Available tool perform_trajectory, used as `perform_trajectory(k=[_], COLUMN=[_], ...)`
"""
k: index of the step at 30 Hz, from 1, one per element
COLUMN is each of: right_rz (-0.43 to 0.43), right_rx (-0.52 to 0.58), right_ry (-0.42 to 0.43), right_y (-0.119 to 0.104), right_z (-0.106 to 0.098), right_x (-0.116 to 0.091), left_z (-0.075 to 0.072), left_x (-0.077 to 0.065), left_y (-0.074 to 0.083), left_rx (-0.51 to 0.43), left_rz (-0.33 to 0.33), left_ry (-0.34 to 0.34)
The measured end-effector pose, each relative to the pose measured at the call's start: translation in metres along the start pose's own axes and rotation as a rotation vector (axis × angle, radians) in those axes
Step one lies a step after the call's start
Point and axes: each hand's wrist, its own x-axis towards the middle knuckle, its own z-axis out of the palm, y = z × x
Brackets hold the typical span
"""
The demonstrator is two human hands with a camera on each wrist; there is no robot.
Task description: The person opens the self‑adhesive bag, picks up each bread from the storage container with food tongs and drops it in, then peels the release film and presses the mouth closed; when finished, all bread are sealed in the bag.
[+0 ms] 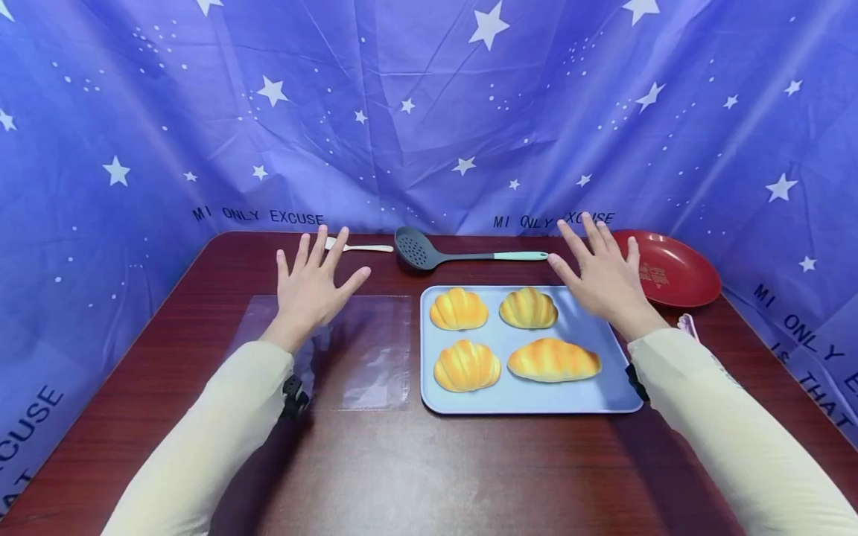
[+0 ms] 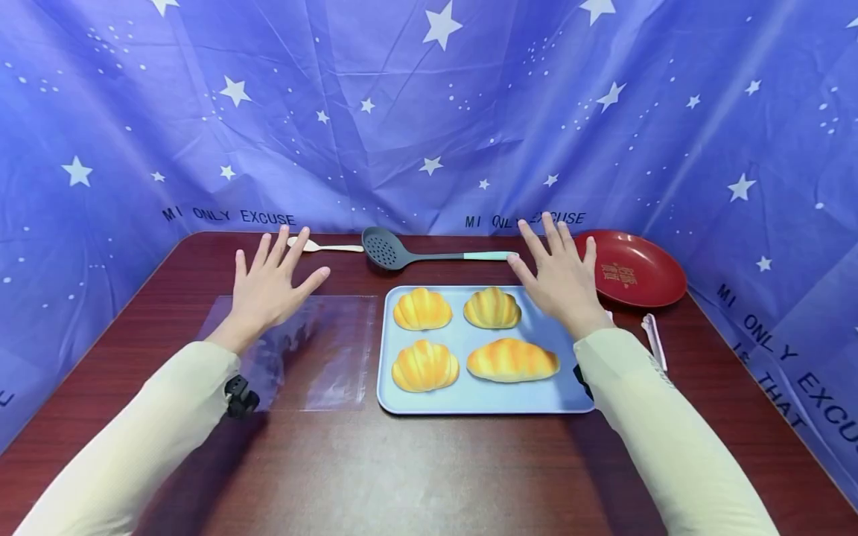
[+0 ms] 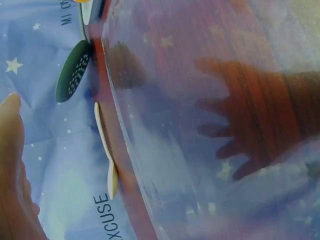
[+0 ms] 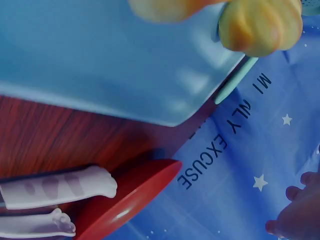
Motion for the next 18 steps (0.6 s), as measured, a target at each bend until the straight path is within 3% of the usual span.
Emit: perform_trajectory(k=[9,15,18], right_rz=[-0.106,-0.254,-0.324], right_rx=[-0.013,0.002,0.008], right_ry=[0.202,0.406,0.465], right_y=[0.007,-0.009,-0.022], right_z=[-0.011,-0.013,-0.013], right_x=[-0.007,-0.012,-0.014], left_z=[-0.008,-0.015,-0.016], left_x=[-0.008,-0.019,-0.023], left_y=[0.002,0.0,-0.001], left_rx=[0.009,0.01,0.015], left_rz=[0.076,0.12,0.138], left_ry=[0.044,0.087,0.081])
